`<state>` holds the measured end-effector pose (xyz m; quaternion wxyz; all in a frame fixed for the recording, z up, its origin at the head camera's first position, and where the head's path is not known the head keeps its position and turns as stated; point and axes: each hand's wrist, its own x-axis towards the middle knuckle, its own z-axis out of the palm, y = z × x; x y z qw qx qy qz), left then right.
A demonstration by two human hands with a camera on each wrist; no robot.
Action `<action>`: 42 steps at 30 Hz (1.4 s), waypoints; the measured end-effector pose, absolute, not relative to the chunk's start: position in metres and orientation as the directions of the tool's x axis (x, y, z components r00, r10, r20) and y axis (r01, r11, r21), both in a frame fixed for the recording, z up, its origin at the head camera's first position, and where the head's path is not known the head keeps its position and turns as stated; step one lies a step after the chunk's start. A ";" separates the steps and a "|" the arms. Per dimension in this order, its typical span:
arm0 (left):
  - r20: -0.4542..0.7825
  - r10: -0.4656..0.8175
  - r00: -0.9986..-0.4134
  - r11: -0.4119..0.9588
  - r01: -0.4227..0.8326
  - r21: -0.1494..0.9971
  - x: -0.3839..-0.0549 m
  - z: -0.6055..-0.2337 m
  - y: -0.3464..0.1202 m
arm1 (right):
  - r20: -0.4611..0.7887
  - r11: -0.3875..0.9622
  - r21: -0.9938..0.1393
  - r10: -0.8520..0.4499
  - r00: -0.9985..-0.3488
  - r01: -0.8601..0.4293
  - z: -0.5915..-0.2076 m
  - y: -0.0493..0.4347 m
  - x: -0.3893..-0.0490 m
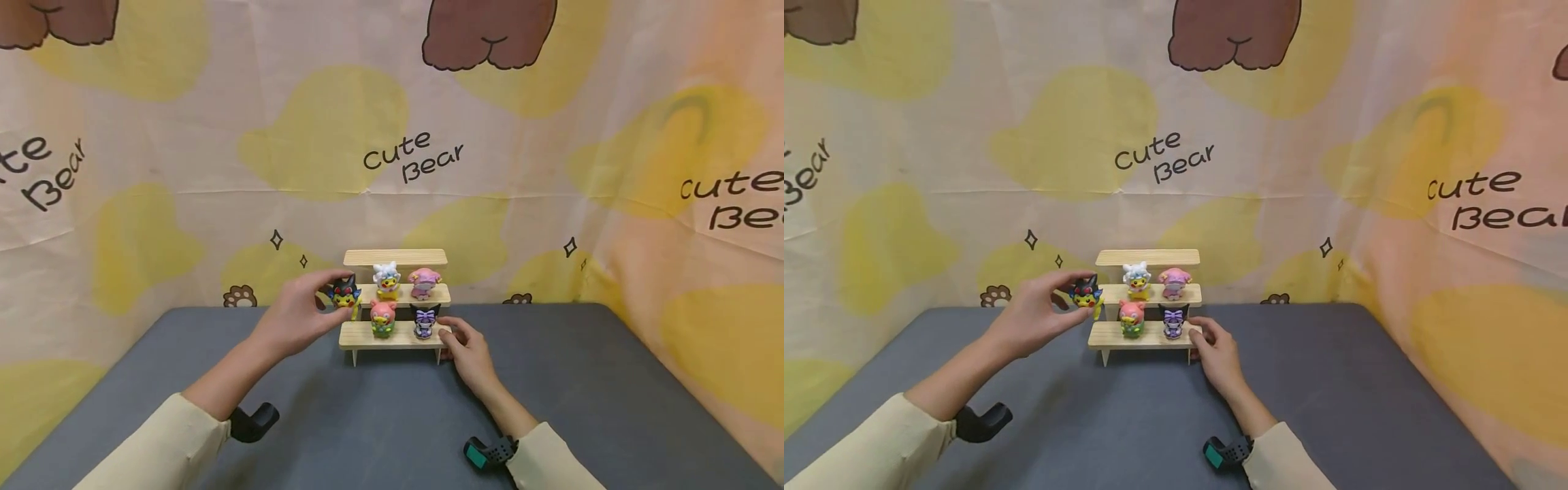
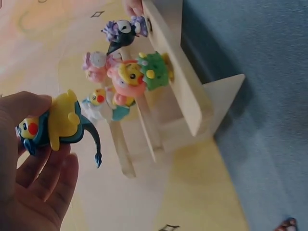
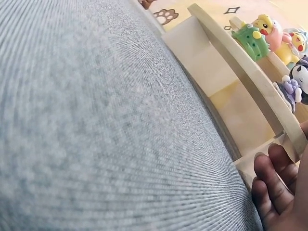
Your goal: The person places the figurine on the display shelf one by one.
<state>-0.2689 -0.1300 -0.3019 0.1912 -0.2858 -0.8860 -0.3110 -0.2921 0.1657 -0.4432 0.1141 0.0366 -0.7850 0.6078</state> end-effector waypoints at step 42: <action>0.530 0.321 -0.785 0.621 0.597 0.508 -0.378 -0.256 0.004 | 0.285 0.252 -0.933 0.078 -0.955 -0.258 -0.449 0.171 -0.294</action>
